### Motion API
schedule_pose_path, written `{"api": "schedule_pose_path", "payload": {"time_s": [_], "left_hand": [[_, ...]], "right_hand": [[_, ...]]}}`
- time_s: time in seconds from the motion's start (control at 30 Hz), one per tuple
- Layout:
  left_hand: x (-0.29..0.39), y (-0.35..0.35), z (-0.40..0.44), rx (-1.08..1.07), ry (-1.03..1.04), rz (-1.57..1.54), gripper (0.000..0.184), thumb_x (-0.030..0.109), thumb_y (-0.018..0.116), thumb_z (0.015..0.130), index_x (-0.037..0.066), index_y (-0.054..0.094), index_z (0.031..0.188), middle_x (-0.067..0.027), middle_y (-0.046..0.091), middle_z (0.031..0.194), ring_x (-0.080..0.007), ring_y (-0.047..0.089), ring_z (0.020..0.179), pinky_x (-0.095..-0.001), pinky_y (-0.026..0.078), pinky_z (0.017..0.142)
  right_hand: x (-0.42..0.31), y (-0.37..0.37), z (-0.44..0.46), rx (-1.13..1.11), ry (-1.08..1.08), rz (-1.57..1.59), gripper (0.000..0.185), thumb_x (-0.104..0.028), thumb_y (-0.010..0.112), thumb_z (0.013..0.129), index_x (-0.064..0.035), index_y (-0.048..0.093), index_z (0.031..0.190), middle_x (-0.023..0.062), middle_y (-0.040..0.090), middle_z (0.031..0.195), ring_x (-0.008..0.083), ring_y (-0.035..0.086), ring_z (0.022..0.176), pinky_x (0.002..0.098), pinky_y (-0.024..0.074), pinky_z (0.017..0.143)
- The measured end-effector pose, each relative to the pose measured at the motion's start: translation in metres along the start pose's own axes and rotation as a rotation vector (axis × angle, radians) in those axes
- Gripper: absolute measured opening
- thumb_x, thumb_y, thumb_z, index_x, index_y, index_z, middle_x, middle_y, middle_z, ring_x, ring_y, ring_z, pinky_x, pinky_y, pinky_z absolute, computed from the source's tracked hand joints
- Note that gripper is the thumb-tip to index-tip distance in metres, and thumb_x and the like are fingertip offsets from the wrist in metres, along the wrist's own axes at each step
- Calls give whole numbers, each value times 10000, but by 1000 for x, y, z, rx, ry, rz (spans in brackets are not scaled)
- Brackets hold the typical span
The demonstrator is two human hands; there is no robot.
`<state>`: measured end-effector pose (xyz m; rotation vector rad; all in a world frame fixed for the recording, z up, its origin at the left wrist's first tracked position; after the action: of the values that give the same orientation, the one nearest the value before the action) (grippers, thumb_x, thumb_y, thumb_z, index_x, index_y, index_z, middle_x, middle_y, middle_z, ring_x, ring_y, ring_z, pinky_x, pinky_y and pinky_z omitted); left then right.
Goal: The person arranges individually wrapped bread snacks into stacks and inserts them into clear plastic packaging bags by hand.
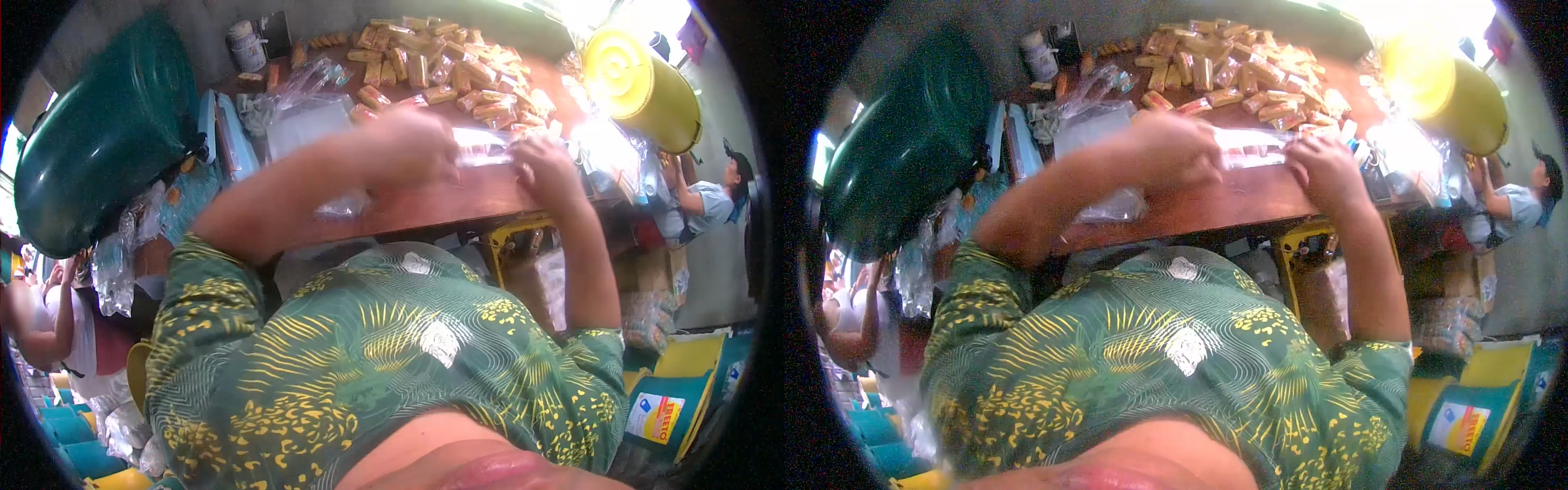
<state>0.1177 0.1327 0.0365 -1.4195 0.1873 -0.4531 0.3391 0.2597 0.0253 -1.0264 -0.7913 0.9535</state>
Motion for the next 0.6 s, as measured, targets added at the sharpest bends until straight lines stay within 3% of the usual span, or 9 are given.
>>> {"api": "schedule_pose_path", "payload": {"time_s": [0.03, 0.1, 0.3, 0.33, 0.43, 0.47, 0.57, 0.6], "left_hand": [[-12, -37, -5, 185, 32, -64, 241, 336, 724, 845, 96, 719, 820, -97, 683, 840, -325, 666, 836, -416, 543, 753], [-42, -83, 0, 230, 150, 34, 250, 315, 754, 822, 77, 698, 773, -90, 669, 803, -299, 655, 811, -412, 522, 760], [-53, -95, -18, 519, 193, 233, 351, 364, 795, 787, 72, 640, 669, -67, 643, 936, -284, 602, 992, -419, 468, 883], [-53, -88, -25, 472, 85, 258, 336, 393, 825, 761, 99, 663, 760, -78, 607, 1123, -291, 549, 1122, -415, 436, 960], [-41, -57, -45, 914, 143, -47, 440, 360, 875, 725, 121, 666, 1029, -109, 554, 1263, -280, 508, 1223, -400, 406, 1043], [-47, -26, -48, 962, 66, -442, 690, 303, 903, 715, 95, 550, 1270, -140, 471, 1401, -267, 424, 1340, -398, 370, 1109], [-47, 62, -33, 750, 55, -1079, 745, 212, 887, 744, 33, 476, 1338, -132, 519, 1376, -246, 476, 1309, -394, 432, 1065], [-42, 71, -31, 663, 10, -1215, 746, 186, 876, 761, 12, 456, 1352, -124, 537, 1357, -236, 503, 1280, -389, 456, 1039]], "right_hand": [[-4, -24, 11, 56, 5, -25, 137, -233, 686, 898, -143, 678, 1002, 44, 701, 1063, 253, 650, 1004, 422, 479, 963], [-16, -64, 37, 229, -109, 42, 105, -130, 706, 858, -109, 702, 961, 72, 710, 957, 284, 642, 943, 422, 493, 883], [-32, -88, 62, 302, -99, 201, 24, -124, 697, 861, -107, 702, 845, 67, 686, 801, 284, 633, 847, 395, 494, 835], [-25, -80, 56, 199, -66, 239, 202, -158, 748, 826, -111, 696, 1015, 84, 686, 1000, 260, 632, 994, 381, 498, 917], [-21, -42, 24, 678, -94, 577, 614, -354, 835, 779, -84, 588, 1272, 133, 612, 1246, 267, 592, 1173, 422, 470, 1014], [-16, -7, 17, 598, -79, 1071, 967, -353, 889, 725, -47, 361, 1475, 120, 460, 1436, 240, 474, 1319, 411, 428, 1089], [-44, 60, 5, 390, 89, 1434, 1021, -232, 907, 720, -50, 286, 1511, 97, 439, 1457, 218, 489, 1303, 401, 435, 1090], [-52, 71, -1, 323, 210, 1542, 993, -104, 891, 731, -45, 285, 1515, 107, 472, 1430, 219, 524, 1272, 382, 461, 1069]]}}
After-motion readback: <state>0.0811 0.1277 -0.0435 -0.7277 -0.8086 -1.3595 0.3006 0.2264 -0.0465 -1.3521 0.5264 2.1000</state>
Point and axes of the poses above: each hand's wrist, its own z-axis towards the middle knuckle, its own y-axis out of the palm, x = y × z, the point moved 3 cm from there along z, towards the middle knuckle
